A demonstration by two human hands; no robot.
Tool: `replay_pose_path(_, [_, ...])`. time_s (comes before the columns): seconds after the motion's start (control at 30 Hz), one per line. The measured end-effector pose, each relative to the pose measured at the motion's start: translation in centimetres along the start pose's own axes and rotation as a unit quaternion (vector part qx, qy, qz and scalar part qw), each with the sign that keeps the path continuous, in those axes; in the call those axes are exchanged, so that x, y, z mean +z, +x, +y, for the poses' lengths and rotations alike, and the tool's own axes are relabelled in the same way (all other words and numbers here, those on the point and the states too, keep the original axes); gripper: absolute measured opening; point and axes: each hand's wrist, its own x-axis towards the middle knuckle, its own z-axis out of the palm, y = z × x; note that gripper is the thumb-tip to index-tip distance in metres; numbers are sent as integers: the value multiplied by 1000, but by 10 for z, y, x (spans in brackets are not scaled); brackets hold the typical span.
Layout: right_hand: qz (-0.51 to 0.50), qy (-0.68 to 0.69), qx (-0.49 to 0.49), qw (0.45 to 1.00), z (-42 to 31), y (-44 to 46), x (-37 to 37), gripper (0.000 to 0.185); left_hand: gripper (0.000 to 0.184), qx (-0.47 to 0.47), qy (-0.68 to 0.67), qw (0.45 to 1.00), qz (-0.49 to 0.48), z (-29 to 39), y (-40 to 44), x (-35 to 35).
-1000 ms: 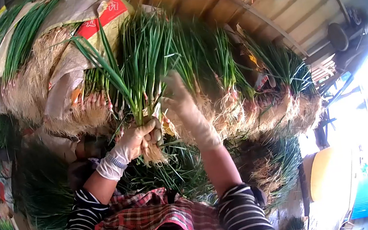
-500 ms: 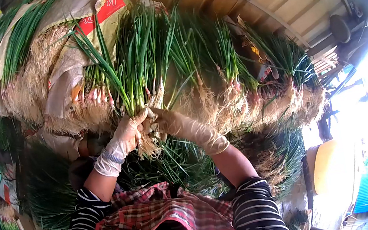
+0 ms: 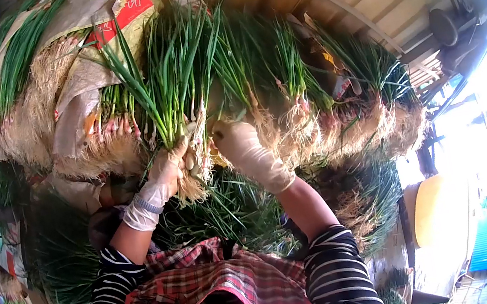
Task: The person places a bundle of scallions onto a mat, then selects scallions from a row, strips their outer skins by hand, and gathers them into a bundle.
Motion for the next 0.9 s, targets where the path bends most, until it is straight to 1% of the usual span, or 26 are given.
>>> replay_pose_path(0.03, [-7, -8, 61, 998, -1, 3, -1, 24, 46, 10, 10, 1000, 2, -2, 3, -2])
replay_pose_path(0.07, [-18, 52, 8, 998, -2, 4, 0, 24, 45, 5, 43, 999, 13, -2, 7, -6])
replay_pose_path(0.13, [-49, 173, -88, 980, -1, -9, 14, 24, 44, -17, 103, 994, 40, -7, 7, -12])
replay_pose_path(0.17, [-25, 96, -143, 985, -6, -12, 21, 25, 39, -21, 161, 986, 47, -3, 7, -9])
replay_pose_path(0.27, [12, 56, -141, 988, -1, -8, 22, 24, 38, 52, 128, 990, 9, -16, 12, -9])
replay_pose_path(0.3, [58, -140, -172, 973, -6, -4, 21, 24, 39, 35, 80, 996, 3, -14, 14, -7])
replay_pose_path(0.33, [18, -167, -106, 980, -1, -1, 16, 22, 45, 43, 90, 995, -1, -12, 8, -8])
replay_pose_path(0.4, [-55, -219, 30, 974, 18, 6, 10, 19, 54, 85, 95, 990, -58, 5, 1, -5])
replay_pose_path(0.43, [-185, -378, -23, 907, 42, -8, 32, 26, 58, 149, 65, 985, -55, 7, 2, -6])
replay_pose_path(0.47, [-261, -312, -55, 912, 36, -27, 32, 30, 62, 157, 57, 986, 10, 20, -2, -1])
replay_pose_path(0.5, [-342, -232, -75, 907, 31, -46, 32, 35, 65, 152, 40, 988, 3, 28, -3, -4])
replay_pose_path(0.53, [-422, -150, -80, 890, 26, -65, 32, 42, 68, 146, 22, 989, 0, 32, -2, -7])
replay_pose_path(0.57, [-302, -159, -79, 936, 39, -58, 37, 42, 71, 136, 17, 990, -17, 29, 3, -10])
replay_pose_path(0.63, [-154, -75, -33, 985, 24, -46, 28, 41, 65, 110, 66, 992, 22, 13, 8, -7])
replay_pose_path(0.67, [-128, 12, 8, 992, -15, -38, 6, 41, 62, 94, 79, 991, 46, 13, 4, 0])
replay_pose_path(0.7, [-99, 99, 49, 989, -39, -29, -4, 40, 53, 63, 26, 997, 20, 6, 4, 0])
replay_pose_path(0.73, [-78, 86, -83, 990, -28, -14, 9, 34, 47, 66, 26, 996, 61, 2, 7, 3])
replay_pose_path(0.8, [13, 81, -167, 983, -24, -8, 20, 27, 46, 101, 65, 992, 27, -4, 11, -6])
replay_pose_path(0.83, [34, -43, -175, 983, -22, -5, 24, 20, 45, 93, 114, 988, 38, -6, 11, -9])
replay_pose_path(0.87, [55, -167, -180, 968, -18, -1, 27, 15, 45, 85, 162, 982, 47, -1, 9, -6])
replay_pose_path(0.9, [75, -288, -182, 937, -13, 2, 28, 13, 45, 75, 210, 973, 56, 2, 7, -3])
